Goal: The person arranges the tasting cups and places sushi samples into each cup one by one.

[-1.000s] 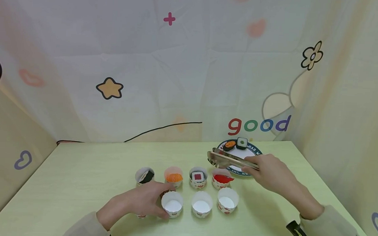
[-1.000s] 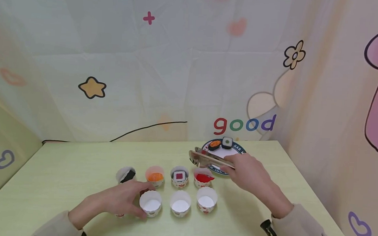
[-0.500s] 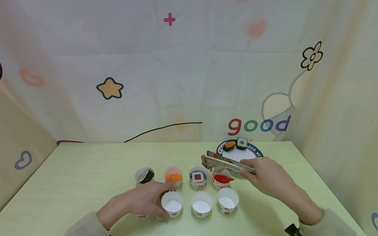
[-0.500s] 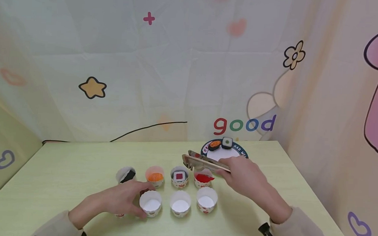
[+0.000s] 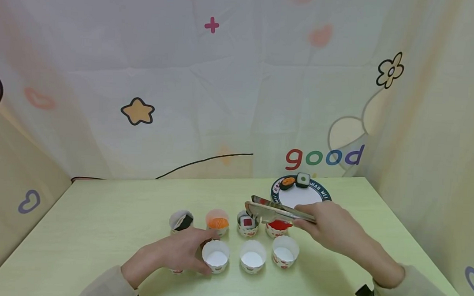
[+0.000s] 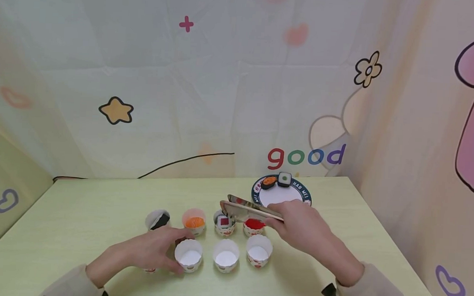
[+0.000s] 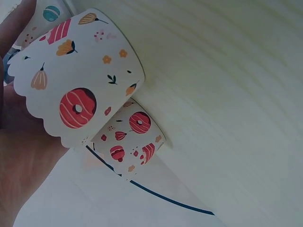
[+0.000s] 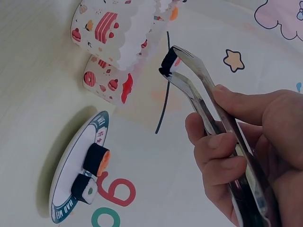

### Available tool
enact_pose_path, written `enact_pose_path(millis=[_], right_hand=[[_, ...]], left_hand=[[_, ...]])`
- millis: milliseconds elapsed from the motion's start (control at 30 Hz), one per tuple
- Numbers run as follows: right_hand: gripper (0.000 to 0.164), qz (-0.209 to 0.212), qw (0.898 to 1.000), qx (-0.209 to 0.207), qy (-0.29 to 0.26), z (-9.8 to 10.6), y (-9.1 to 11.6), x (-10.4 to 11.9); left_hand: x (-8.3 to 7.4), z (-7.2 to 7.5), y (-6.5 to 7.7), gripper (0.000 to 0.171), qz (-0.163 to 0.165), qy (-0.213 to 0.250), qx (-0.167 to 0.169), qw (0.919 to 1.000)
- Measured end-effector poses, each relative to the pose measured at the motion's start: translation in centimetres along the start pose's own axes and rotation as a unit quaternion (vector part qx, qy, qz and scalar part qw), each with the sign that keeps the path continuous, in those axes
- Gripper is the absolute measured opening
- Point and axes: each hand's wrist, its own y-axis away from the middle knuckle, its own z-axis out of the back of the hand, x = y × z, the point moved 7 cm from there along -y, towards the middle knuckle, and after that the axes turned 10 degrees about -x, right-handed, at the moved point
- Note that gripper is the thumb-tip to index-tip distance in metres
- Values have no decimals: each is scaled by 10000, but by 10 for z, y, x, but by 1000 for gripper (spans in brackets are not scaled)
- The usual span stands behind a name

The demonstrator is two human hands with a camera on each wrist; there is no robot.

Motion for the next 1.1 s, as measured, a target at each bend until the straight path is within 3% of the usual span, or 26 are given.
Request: enact_pose_path(millis=[467,667,933,1100], right_hand=[[29,383,9993,3,-22,-4,6,19],[37,433,9987,90,-245,-8,9,23],[46,908,9951,-17,-400,-10,14,35],[36,908,9948,83,-447,-13,14,40]], left_hand=[[-1,0,1,53,-29,49,-44,10000],[-1,0,2,53,16,165,-51,9998],[0,-1,2,54,42,203,-40,9998],[1,-1,2,54,56,273,-23,9996]])
